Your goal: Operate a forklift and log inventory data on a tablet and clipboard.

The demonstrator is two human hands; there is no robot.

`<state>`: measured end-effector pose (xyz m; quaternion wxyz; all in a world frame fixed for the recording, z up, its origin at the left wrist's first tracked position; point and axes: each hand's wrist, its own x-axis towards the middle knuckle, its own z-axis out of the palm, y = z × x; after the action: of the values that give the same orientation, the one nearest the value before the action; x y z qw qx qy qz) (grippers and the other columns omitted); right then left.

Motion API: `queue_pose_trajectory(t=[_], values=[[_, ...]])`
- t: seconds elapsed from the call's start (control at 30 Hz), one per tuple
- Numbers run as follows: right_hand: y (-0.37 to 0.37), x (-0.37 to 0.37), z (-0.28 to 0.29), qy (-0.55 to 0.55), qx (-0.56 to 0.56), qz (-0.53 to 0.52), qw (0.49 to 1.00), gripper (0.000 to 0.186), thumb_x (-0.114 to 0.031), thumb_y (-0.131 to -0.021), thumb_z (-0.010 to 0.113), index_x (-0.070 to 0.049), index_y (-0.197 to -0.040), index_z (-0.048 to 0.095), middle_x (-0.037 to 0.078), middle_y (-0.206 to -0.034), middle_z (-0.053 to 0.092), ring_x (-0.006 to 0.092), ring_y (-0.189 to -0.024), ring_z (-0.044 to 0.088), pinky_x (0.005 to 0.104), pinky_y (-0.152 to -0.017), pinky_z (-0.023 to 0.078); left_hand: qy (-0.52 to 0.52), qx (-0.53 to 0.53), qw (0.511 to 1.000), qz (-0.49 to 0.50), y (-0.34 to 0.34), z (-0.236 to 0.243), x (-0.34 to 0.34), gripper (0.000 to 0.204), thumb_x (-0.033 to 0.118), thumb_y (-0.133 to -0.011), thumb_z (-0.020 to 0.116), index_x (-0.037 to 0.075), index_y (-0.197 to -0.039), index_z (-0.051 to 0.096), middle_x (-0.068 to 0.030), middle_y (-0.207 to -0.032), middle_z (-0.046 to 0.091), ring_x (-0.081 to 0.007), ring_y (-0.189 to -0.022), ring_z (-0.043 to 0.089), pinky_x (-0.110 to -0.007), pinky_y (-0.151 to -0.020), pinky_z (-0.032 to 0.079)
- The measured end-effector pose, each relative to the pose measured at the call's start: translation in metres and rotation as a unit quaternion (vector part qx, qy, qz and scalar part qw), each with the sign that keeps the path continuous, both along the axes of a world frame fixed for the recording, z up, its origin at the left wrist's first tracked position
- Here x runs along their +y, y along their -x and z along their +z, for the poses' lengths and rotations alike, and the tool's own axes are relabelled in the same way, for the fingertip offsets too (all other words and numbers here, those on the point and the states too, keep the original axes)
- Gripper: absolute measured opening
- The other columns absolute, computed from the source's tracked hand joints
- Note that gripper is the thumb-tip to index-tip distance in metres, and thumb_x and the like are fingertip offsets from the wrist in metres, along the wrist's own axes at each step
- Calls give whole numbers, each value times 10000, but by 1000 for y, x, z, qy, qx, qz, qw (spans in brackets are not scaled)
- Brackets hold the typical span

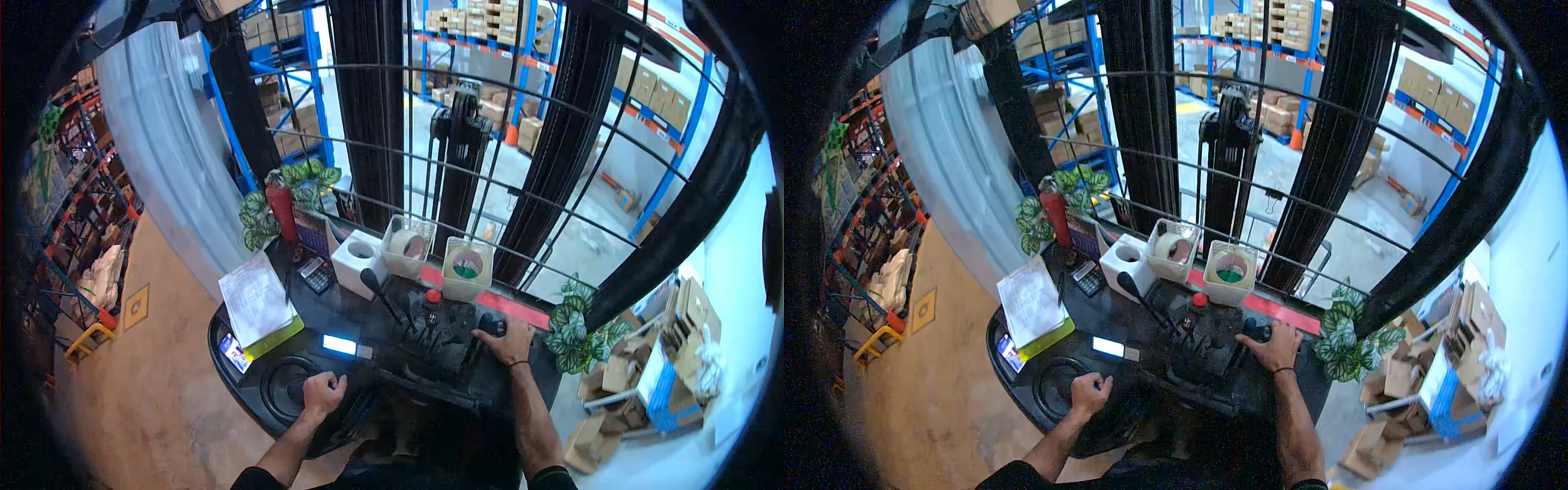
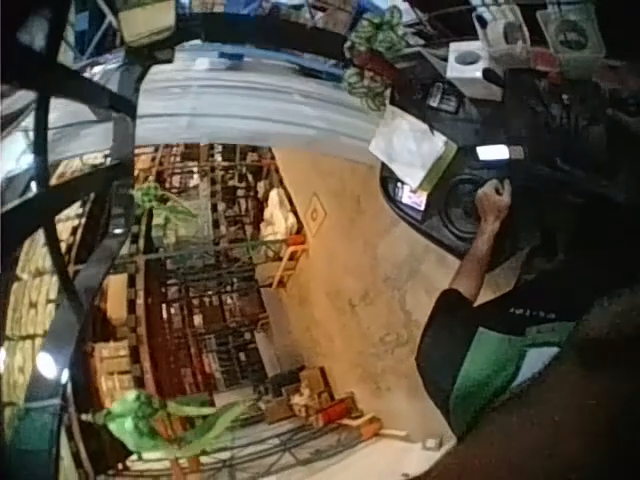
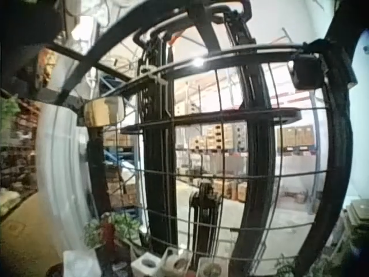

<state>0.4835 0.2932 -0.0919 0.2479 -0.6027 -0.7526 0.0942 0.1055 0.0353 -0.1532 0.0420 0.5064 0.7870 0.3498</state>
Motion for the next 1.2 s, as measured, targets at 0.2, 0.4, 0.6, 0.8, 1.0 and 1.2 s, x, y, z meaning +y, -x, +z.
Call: queue_pose_trajectory(t=[0.2,0.4,0.6,0.8,1.0,1.2], values=[[1,-4,8,38,17,16,999,955,-830,-582,764,-18,-1084,741,175,-1113,691,339,-1129,590,444,-1020,376,-60,52,992,103,68,-7,51,391,366,-868,702,47,-646,671,-208,-679,656,-427,-681,659,-504,-624,501],[-1,9,-5,-2,14,-1,1000,892,-799,-589,781,-37,-1051,751,173,-1062,710,349,-1120,608,460,-1036,374,-41,16,972,233,153,-21,4,360,352,-902,648,10,-826,730,-223,-775,699,-441,-748,671,-523,-674,495],[-11,17,-18,0,12,-2,1000,912,-794,-598,782,-43,-1113,747,170,-1125,712,330,-1165,610,461,-1060,359,-140,1,939,314,117,-43,-56,365,288,-908,706,-13,-734,591,-201,-696,632,-415,-687,618,-511,-649,444],[-11,8,-15,18,-47,23,998,957,-829,-610,750,-48,-1163,727,162,-1217,684,344,-1234,560,513,-1079,345,-79,17,916,394,47,-73,-98,382,335,-957,665,-18,-811,636,-217,-750,652,-426,-700,609,-506,-655,451],[-10,9,-14,-7,-23,20,1000,939,-801,-605,776,-46,-1161,720,196,-1254,674,372,-1250,552,530,-1053,363,-131,27,932,336,8,-33,-102,333,323,-914,748,78,-709,653,-123,-634,631,-315,-549,555,-437,-573,462],[-11,14,-15,-6,-13,51,999,924,-811,-615,765,-33,-1113,734,159,-1156,690,350,-1163,586,494,-1025,371,-182,-14,908,378,11,-10,-96,429,343,-948,716,78,-644,569,-100,-552,540,-273,-471,472,-437,-505,401]])
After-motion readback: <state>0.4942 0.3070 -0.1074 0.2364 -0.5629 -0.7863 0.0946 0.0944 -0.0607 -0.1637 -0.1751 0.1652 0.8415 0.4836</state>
